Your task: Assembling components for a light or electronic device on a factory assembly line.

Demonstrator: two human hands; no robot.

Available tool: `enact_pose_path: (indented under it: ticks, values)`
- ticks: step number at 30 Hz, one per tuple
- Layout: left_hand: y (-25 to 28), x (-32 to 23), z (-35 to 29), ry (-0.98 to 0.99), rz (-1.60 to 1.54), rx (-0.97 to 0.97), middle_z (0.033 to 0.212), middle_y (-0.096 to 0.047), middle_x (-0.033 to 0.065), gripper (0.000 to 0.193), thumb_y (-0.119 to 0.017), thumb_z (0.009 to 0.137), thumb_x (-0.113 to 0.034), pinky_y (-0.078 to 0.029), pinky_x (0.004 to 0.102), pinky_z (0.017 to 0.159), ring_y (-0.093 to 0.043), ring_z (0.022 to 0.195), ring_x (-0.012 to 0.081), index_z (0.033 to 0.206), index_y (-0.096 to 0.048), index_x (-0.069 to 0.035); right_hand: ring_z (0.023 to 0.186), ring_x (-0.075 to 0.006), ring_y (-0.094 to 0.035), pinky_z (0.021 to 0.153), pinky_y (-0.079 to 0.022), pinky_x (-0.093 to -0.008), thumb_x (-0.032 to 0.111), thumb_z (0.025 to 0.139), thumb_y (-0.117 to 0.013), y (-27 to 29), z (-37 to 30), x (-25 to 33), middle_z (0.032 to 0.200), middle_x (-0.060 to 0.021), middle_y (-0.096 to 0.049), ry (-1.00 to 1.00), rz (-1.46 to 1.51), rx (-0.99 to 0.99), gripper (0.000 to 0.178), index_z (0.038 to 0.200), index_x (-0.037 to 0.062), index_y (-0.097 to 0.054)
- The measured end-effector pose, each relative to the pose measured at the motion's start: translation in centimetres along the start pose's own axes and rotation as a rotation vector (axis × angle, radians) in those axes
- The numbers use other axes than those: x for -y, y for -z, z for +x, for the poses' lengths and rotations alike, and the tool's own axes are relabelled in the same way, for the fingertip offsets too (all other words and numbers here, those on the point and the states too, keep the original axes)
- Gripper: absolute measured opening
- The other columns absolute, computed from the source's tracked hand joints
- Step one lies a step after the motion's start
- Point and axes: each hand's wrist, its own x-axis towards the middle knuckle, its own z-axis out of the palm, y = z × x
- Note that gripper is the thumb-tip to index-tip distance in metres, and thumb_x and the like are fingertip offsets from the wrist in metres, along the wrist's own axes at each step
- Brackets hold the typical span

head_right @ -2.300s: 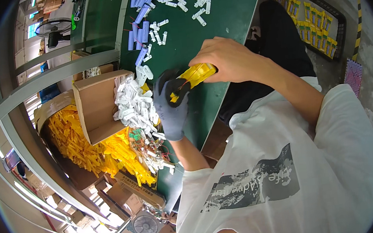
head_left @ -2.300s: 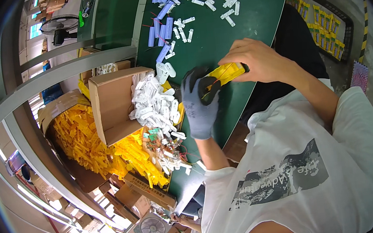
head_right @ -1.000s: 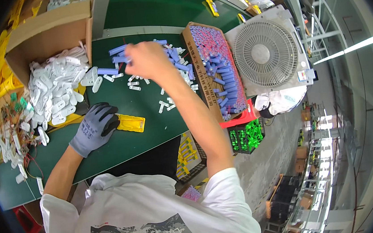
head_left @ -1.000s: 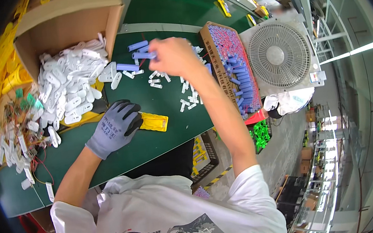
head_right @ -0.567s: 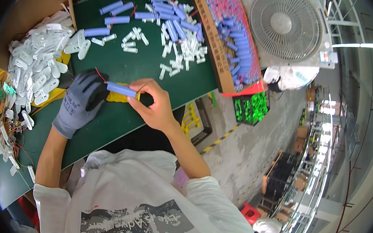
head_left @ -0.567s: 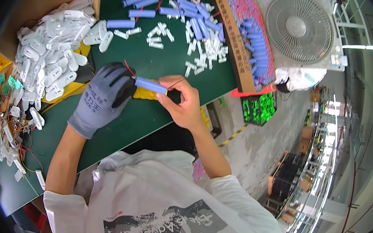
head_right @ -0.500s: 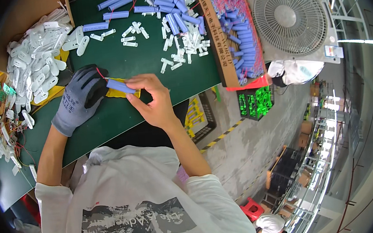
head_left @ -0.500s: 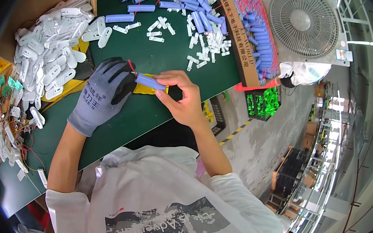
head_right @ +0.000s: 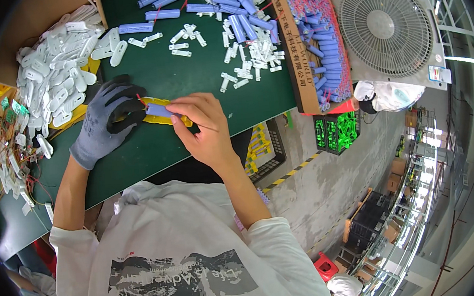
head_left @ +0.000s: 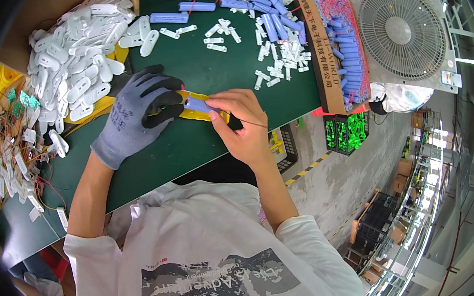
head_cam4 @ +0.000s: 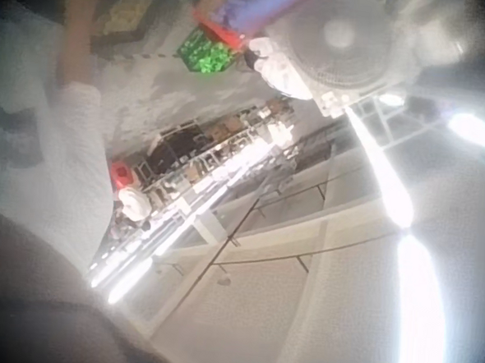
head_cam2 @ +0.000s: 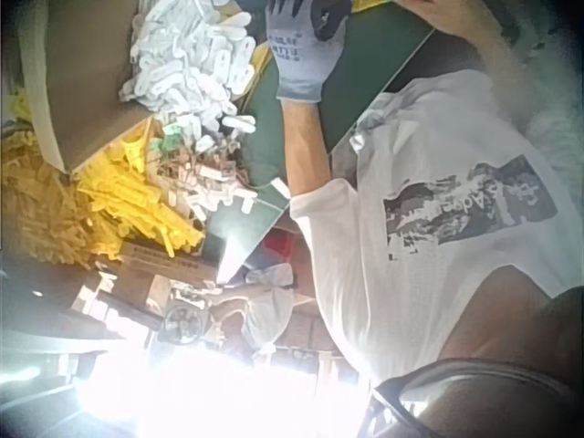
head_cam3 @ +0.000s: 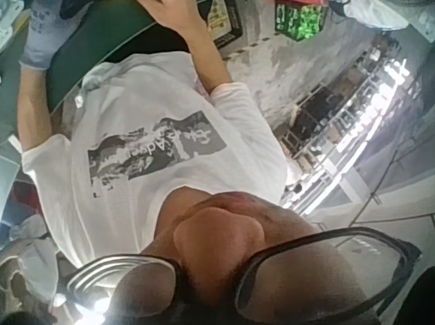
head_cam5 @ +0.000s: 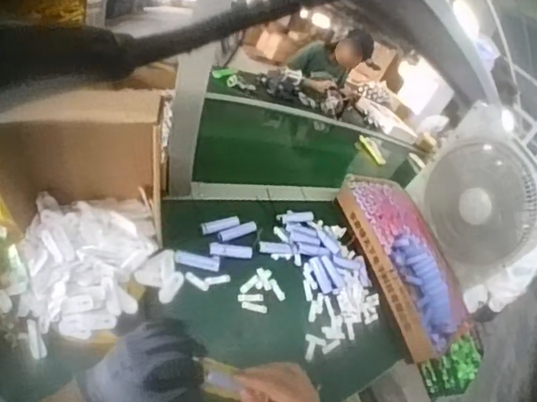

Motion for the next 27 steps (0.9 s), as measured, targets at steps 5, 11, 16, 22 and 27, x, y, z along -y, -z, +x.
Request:
enact_pose_path:
  ticks: [5,11,16,22,27]
  values:
    - [-0.3,0.3,-0.2,0.051,-0.084,-0.004,0.109,-0.062,0.0073,0.020,-0.071,0.073,-0.007,-0.043,0.0433,0.095,-0.052,0.114,0.0345,0.090,-0.062,-0.007,0.090,-0.0240,-0.060,0.077,-0.046,-0.0343,-0.003,0.070,-0.068,-1.1,-0.2,0.0,0.099,-0.0026,-0.066,0.119,-0.090,-0.010,0.031,0.099,0.0094,-0.069]
    - [-0.4,0.7,-0.3,0.057,-0.075,-0.004,0.113,-0.061,0.0085,0.024,-0.072,0.072,-0.008,-0.044,0.0433,0.095,-0.052,0.114,0.0355,0.094,-0.063,-0.006,0.094,-0.0262,-0.060,0.074,-0.049,-0.0338,0.000,0.069,-0.069,-1.3,0.1,-0.1,0.106,-0.0038,-0.065,0.191,-0.175,0.005,0.033,0.099,0.0119,-0.071]
    - [0.1,0.4,0.1,0.019,-0.074,-0.021,0.113,-0.061,0.0090,0.033,-0.075,0.070,-0.013,-0.044,0.0437,0.094,-0.052,0.112,0.0358,0.100,-0.063,-0.006,0.098,-0.0306,-0.058,0.081,-0.049,-0.0375,0.005,0.070,-0.072,-0.9,0.0,-1.1,0.115,-0.0077,-0.060,0.169,-0.056,0.068,0.034,0.103,0.0126,-0.070]
    - [-0.3,0.3,-0.2,0.013,0.023,0.006,0.110,-0.061,0.0080,0.035,-0.077,0.071,-0.017,-0.046,0.0427,0.090,-0.054,0.109,0.0344,0.103,-0.064,-0.009,0.098,-0.0269,-0.059,0.084,-0.047,-0.0360,0.009,0.076,-0.071,0.6,-0.6,-2.5,0.109,-0.0138,-0.062,-0.020,0.188,-0.087,0.028,0.103,0.0074,-0.069]
    - [-0.2,-0.1,0.4,0.032,-0.021,0.022,0.109,-0.061,0.0080,0.034,-0.076,0.072,-0.017,-0.045,0.0430,0.091,-0.054,0.108,0.0348,0.103,-0.065,-0.010,0.079,-0.0167,-0.062,0.073,-0.047,-0.0290,0.006,0.080,-0.070,5.5,0.3,-5.0,0.093,-0.0102,-0.066,-0.366,-0.113,-0.300,0.022,0.102,0.0031,-0.069]
